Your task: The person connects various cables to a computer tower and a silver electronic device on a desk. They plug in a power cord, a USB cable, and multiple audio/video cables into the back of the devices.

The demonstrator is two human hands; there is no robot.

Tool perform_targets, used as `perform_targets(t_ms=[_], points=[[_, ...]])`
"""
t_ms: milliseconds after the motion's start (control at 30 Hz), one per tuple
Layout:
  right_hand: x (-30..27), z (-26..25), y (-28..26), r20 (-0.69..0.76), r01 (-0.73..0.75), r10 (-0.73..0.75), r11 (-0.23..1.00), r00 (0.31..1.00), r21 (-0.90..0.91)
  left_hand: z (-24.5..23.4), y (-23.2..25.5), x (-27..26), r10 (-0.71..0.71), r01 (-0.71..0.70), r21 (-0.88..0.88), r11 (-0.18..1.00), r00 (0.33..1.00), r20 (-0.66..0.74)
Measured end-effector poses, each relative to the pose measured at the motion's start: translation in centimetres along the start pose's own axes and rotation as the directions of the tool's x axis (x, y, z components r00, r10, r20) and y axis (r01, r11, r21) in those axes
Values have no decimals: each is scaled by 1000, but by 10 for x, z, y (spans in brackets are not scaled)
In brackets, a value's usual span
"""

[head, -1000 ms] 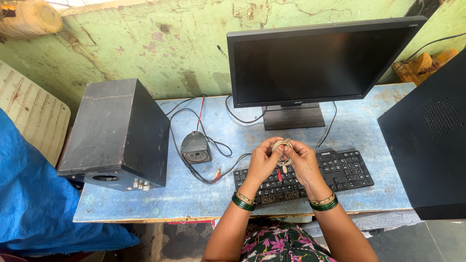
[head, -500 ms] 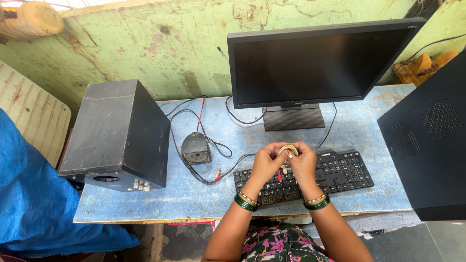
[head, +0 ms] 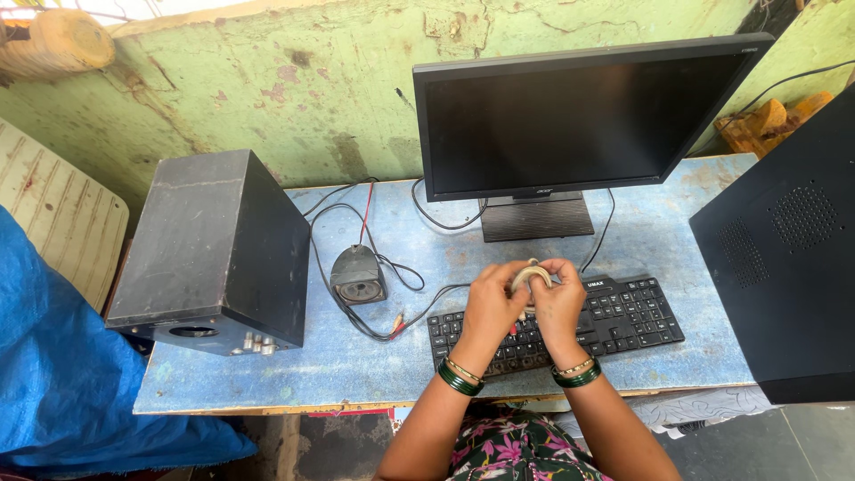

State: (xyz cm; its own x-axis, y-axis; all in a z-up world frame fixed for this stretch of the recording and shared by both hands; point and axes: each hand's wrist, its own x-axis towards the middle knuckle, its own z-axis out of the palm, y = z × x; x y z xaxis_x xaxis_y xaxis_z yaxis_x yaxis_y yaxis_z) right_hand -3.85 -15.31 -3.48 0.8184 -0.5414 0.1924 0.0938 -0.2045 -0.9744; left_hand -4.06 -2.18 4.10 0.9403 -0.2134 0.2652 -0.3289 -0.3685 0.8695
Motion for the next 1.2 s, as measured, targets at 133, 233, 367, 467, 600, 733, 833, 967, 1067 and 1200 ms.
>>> perform_targets(t_ms=[133, 233, 367, 467, 600, 733, 833, 967, 1067, 1200], points=[[0, -1, -2, 50, -30, 19, 975, 999, 221, 5, 1, -2, 25, -23, 13, 1000, 993, -113], [0, -4, -4, 118, -42, 7, 954, 993, 298, 11, -7, 0, -37, 28, -73, 997, 991, -125], [3, -9, -5, 269, -137, 9, 878, 963, 459, 6, -39, 20, -172, 179, -396, 900, 984, 55], [6, -16, -3, 297, -192, 66, 887, 953, 421, 0, -65, 24, -220, 343, -629, 698, 938, 267], [10, -15, 2, 342, -165, 27, 909, 940, 382, 7, -86, 25, -305, 389, -812, 434, 912, 274], [8, -15, -3, 389, -102, -14, 955, 921, 277, 3, -99, 28, -336, 307, -794, 524, 932, 138], [4, -14, -15, 348, 133, -163, 985, 923, 109, 3, -98, 21, -286, 218, -738, 639, 958, 35], [-3, -2, -28, 202, 266, -247, 961, 948, -74, 13, -82, 4, -383, 287, -857, 428, 917, 116], [-8, 6, -27, 94, 264, -268, 963, 959, 44, 21, -70, -11, -424, 334, -916, 224, 879, 217], [-11, 19, -17, 73, 8, -38, 926, 997, 377, 13, -69, -22, -344, 465, -885, 19, 834, 431]])
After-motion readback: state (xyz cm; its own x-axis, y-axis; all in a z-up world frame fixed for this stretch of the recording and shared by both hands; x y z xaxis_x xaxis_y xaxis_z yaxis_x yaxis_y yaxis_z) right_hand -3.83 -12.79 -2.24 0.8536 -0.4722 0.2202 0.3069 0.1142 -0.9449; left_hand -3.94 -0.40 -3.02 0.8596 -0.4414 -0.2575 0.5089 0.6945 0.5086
